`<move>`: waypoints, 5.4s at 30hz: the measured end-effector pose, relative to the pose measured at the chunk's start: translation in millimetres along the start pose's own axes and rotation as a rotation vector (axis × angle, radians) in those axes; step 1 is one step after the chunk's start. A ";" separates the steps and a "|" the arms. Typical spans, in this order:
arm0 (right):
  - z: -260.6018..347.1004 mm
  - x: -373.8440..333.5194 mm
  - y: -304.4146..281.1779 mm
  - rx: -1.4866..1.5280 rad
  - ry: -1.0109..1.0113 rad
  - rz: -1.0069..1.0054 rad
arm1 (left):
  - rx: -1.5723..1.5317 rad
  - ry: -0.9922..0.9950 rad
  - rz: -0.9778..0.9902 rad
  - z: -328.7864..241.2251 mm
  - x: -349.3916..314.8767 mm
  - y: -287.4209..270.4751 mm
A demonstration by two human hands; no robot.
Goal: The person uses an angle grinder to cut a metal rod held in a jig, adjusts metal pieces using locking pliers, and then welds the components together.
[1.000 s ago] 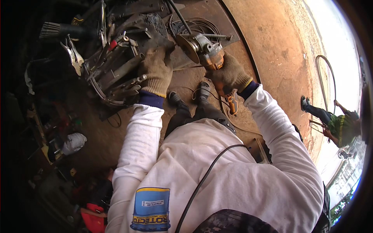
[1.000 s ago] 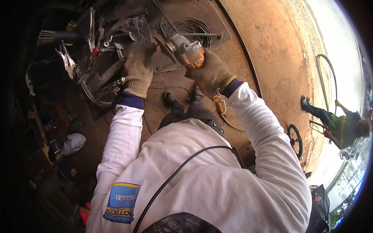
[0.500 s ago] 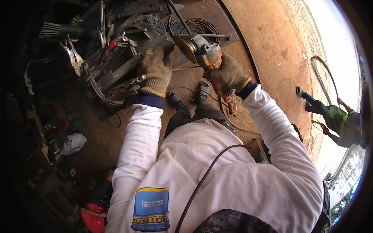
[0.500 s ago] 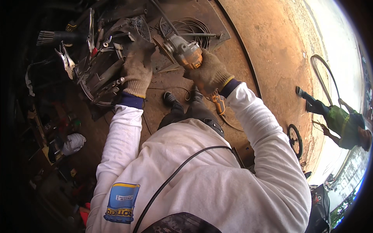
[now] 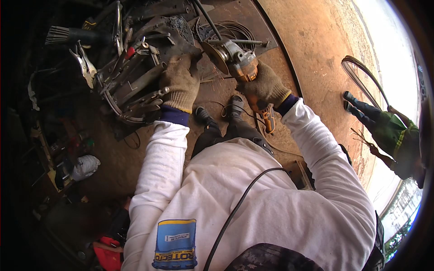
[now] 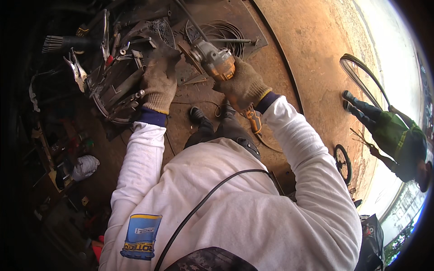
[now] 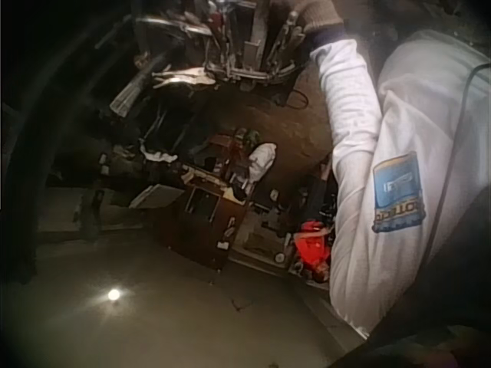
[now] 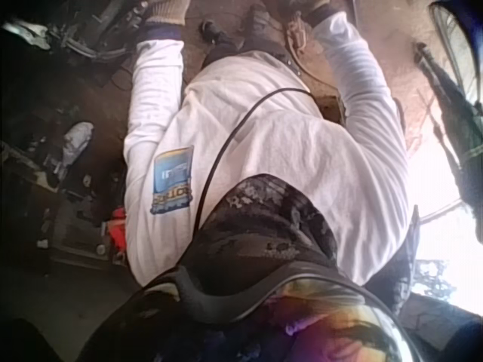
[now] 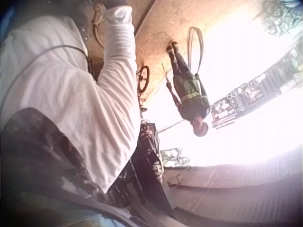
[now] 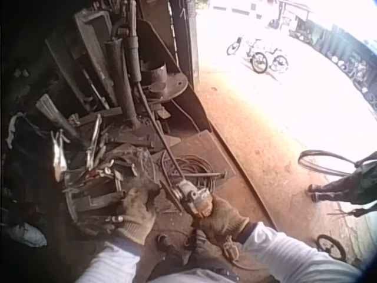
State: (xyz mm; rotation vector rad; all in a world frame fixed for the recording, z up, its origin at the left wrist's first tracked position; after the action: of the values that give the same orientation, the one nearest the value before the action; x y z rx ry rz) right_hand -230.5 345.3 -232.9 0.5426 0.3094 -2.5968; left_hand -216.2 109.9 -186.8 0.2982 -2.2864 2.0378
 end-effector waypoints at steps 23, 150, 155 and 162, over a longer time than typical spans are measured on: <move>19.6 -5.4 -3.2 0.011 0.027 0.038 | -0.017 0.024 0.021 0.7 -0.1 2.5; 8.2 1.0 -1.3 -0.056 0.032 -0.012 | -0.041 -0.001 0.043 -8.5 5.3 -16.8; 4.6 3.6 0.4 -0.060 0.013 -0.020 | -0.027 0.029 0.018 -4.8 3.9 -11.1; 3.9 3.9 -0.4 -0.011 -0.014 -0.017 | -0.005 0.036 0.028 -5.7 4.4 -9.0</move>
State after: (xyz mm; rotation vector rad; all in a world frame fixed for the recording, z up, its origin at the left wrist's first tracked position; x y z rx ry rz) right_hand -235.2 342.9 -231.1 0.5202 0.3245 -2.6130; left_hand -219.2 114.1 -176.5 0.2289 -2.2873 2.0325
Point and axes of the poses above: each hand's wrist, its own x-axis towards the middle knuckle, its own y-axis out of the palm, z = x × y, the point moved 8 cm from there along x, towards the middle knuckle, and after that the axes turned 11 degrees about x, right-handed, at the moved point
